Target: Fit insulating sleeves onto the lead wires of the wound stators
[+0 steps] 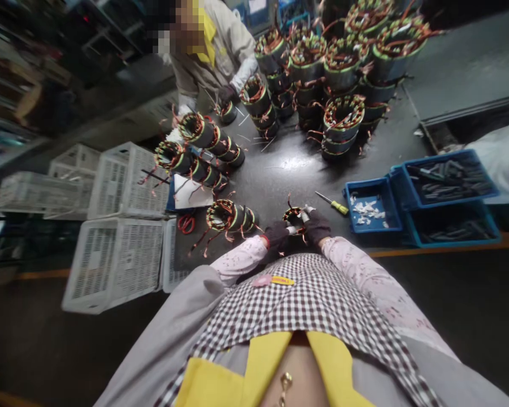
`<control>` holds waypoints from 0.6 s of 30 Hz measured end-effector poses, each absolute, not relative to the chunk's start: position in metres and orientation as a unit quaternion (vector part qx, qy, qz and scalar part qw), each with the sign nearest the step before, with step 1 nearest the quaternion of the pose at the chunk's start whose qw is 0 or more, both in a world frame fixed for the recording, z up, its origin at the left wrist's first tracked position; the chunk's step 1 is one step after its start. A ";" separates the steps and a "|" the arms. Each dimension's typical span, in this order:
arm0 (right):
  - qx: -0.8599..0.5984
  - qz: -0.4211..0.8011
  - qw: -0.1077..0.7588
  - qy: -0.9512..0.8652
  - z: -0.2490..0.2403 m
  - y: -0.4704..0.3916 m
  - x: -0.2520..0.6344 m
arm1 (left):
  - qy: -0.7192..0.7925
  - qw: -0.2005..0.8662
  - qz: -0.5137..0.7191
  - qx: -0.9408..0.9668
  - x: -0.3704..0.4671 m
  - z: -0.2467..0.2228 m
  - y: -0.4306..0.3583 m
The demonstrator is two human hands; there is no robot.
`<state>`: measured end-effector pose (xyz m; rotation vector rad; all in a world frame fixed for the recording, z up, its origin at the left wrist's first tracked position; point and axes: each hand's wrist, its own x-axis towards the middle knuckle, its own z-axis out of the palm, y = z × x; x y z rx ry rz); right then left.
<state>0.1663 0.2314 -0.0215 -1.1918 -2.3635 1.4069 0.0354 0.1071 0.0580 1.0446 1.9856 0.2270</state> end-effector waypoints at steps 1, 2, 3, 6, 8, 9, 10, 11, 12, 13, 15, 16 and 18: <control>-0.400 0.477 0.068 -0.780 -0.021 0.231 0.166 | 0.797 0.432 0.116 0.405 0.030 0.058 0.105; -0.404 0.490 0.063 -0.770 -0.019 0.232 0.166 | 0.799 0.431 0.137 0.397 0.024 0.059 0.104; -0.407 0.512 0.061 -0.754 -0.017 0.234 0.167 | 0.799 0.433 0.162 0.386 0.019 0.059 0.102; -0.381 0.607 0.064 -0.695 -0.004 0.241 0.171 | 0.761 0.498 0.304 0.284 0.012 0.058 0.095; -0.329 0.670 0.066 -0.662 0.008 0.245 0.175 | 0.696 0.554 0.418 0.184 0.015 0.056 0.090; -0.301 0.692 0.066 -0.652 0.015 0.246 0.177 | 0.665 0.570 0.459 0.148 0.018 0.054 0.088; -0.277 0.709 0.066 -0.645 0.022 0.246 0.179 | 0.643 0.579 0.483 0.132 0.022 0.052 0.087; -0.256 0.722 0.065 -0.640 0.028 0.245 0.179 | 0.624 0.587 0.500 0.128 0.027 0.050 0.086; -0.241 0.728 0.061 -0.640 0.034 0.243 0.179 | 0.607 0.596 0.510 0.128 0.031 0.048 0.086; -0.231 0.727 0.056 -0.644 0.039 0.241 0.178 | 0.589 0.610 0.513 0.130 0.034 0.046 0.087; -0.220 0.722 0.040 -0.655 0.047 0.237 0.175 | 0.559 0.644 0.507 0.126 0.040 0.044 0.089; -0.217 0.720 0.034 -0.659 0.050 0.237 0.175 | 0.546 0.662 0.498 0.120 0.041 0.044 0.091; -0.230 0.716 0.032 -0.658 0.052 0.241 0.179 | 0.531 0.683 0.487 0.120 0.042 0.044 0.094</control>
